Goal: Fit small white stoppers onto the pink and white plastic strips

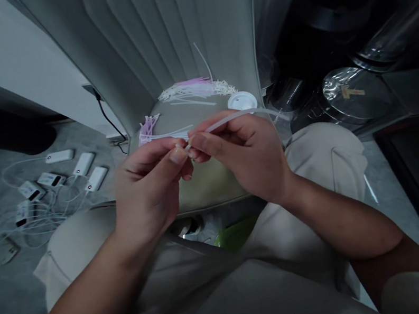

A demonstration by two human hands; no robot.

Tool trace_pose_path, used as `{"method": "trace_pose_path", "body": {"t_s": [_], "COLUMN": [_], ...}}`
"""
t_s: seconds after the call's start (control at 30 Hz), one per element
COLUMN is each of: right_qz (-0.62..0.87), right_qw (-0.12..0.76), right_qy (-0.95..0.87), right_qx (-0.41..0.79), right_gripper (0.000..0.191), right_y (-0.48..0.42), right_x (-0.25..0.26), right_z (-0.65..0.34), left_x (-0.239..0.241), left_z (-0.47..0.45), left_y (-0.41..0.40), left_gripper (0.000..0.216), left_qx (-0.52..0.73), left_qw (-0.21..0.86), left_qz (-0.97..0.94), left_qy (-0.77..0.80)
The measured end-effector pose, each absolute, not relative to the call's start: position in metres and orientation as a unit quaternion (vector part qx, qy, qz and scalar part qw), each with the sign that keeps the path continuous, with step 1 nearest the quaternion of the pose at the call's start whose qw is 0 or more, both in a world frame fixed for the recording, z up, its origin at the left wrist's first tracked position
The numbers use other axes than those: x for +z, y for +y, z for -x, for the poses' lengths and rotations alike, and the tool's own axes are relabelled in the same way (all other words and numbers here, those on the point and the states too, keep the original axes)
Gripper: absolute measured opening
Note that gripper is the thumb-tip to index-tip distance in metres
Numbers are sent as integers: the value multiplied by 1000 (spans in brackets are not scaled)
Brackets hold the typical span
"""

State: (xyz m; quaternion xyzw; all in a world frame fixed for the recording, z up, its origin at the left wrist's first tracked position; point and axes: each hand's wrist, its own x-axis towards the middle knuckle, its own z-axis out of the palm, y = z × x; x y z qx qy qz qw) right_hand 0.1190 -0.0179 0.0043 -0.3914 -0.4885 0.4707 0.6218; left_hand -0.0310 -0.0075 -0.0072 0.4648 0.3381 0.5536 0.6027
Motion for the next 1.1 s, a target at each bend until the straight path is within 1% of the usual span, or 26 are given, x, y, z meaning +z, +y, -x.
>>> {"method": "trace_pose_path", "body": {"t_s": [0.33,0.47,0.6,0.9,1.1], "right_qz": [391,401,386,402,381], "right_qw": [609,593,603,599,602], "right_qy": [-492,-493,-493,-485,-477], "right_qx": [483,494,494,494,515], "right_gripper": [7,8,8,13,12], "right_y": [-16,-16,-15,-12,-12], "right_x": [6,7,6,1,-1], "right_z": [-121,-123,-122,-123,-122], "left_x": [-9,-10,-11,-12,-13], "left_z": [29,29,28,27,27], "left_y": [-7,-5,-5,-6,-6], "left_gripper": [14,11,7,13,8], "left_qx": [547,547,547,543,552], "left_qw": [606,608,619,612,612], "left_qz": [-458,-463,-464,-453,-449], "left_qy": [353,342,319,354,344]}}
